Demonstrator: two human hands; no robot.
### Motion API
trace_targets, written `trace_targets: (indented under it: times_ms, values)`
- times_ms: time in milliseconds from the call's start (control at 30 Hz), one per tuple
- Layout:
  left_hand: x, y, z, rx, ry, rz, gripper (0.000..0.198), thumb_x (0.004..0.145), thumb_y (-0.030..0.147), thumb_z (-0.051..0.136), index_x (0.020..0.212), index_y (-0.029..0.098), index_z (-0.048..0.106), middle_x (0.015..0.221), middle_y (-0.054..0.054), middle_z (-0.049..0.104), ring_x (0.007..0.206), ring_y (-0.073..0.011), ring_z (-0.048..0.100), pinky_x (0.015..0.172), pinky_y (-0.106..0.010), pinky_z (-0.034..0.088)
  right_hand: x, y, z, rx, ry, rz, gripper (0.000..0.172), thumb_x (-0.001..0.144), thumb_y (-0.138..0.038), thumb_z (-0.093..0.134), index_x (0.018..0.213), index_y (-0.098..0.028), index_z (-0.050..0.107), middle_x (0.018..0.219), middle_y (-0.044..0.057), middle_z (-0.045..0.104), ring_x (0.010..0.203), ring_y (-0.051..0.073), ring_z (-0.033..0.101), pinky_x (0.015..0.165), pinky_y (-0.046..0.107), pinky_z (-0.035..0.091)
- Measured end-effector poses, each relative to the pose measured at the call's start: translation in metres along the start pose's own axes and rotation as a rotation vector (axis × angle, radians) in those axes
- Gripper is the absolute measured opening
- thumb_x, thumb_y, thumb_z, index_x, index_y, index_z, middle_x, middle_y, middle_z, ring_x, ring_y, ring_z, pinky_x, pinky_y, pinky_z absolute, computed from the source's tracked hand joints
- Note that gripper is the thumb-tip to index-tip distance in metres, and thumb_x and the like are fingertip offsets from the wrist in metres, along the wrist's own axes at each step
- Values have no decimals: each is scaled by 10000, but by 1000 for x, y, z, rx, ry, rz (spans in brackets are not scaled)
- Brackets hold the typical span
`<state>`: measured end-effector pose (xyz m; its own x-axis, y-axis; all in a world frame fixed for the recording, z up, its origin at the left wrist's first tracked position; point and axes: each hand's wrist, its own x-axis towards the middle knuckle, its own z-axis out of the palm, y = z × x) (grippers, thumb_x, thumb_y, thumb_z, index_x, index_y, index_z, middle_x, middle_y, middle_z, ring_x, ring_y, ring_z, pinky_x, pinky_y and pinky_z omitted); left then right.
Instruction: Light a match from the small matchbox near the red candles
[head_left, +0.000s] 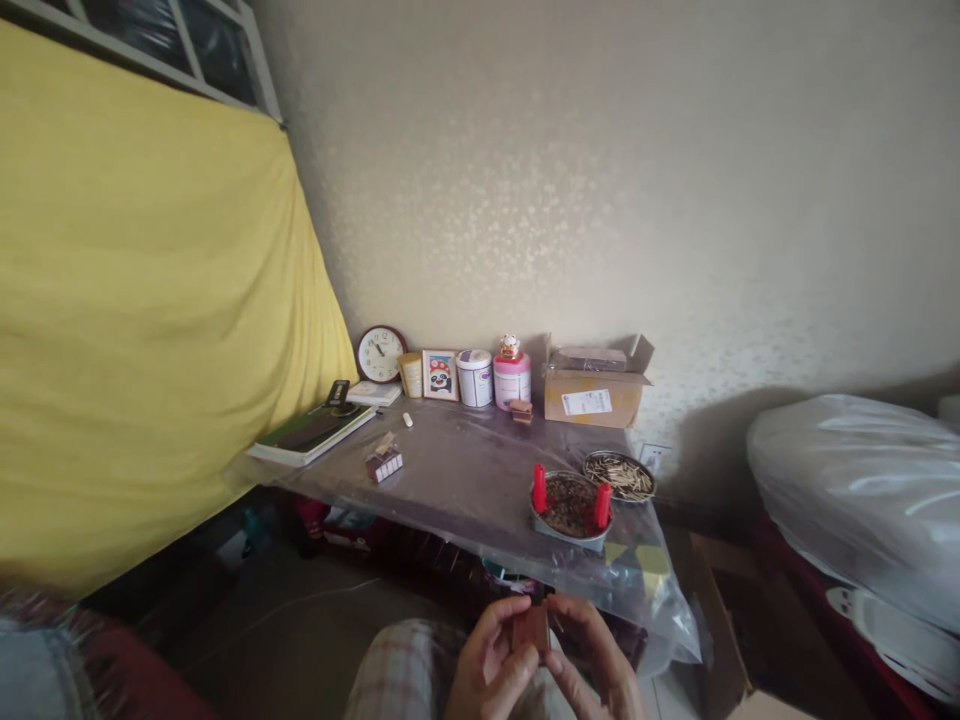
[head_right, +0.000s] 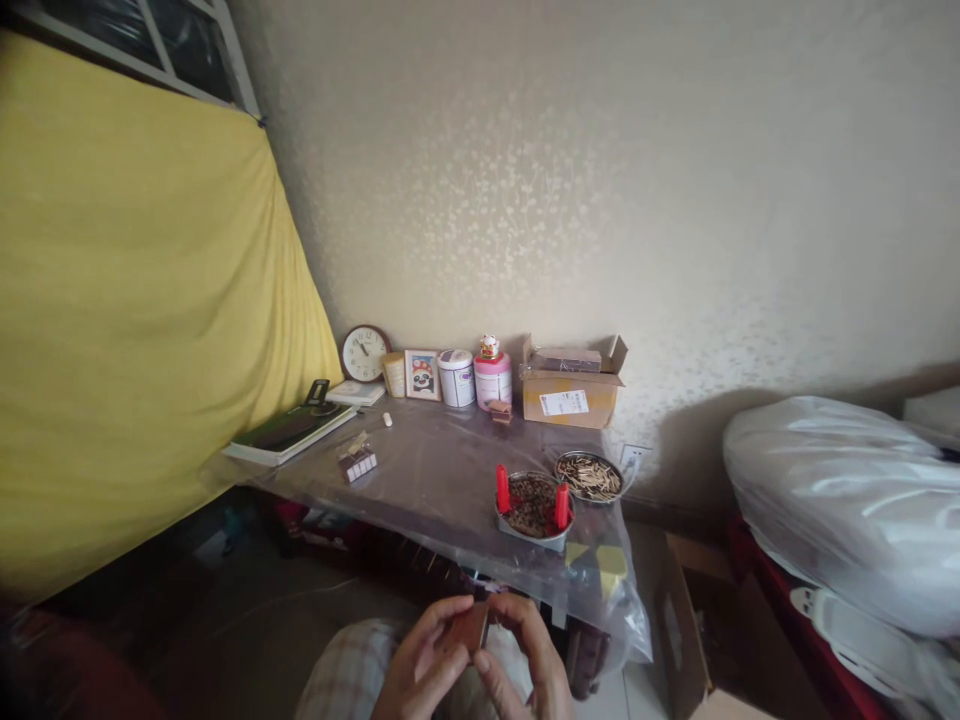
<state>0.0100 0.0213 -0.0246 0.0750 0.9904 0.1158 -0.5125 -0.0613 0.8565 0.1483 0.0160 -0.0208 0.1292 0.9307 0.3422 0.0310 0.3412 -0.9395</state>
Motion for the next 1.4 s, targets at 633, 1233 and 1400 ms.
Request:
trace_targets:
  times_ms: [633,1233,1400]
  values:
    - [2,20,19,-311,127,-173,362,527,315,885,856,207,778,953,-91,791,952,-227,690,839,-300,489,24,-9,-28,-40,118,-155,105,816,-331,687,864,-240,706,847,17,719,769,130,699,710,121,555]
    - [6,10,11,-213,131,-143,348,597,385,838,867,183,752,950,-96,777,898,-208,675,810,-298,490,18,-23,-14,-542,-56,-719,134,886,-115,546,963,-201,613,922,75,742,846,166,722,772,211,573]
    - [2,23,15,-163,67,-141,291,695,324,774,942,174,736,1037,-112,754,1021,-243,645,899,-338,469,17,-30,-12,-506,5,-677,128,868,-118,579,931,-221,622,879,45,745,799,170,723,744,235,576]
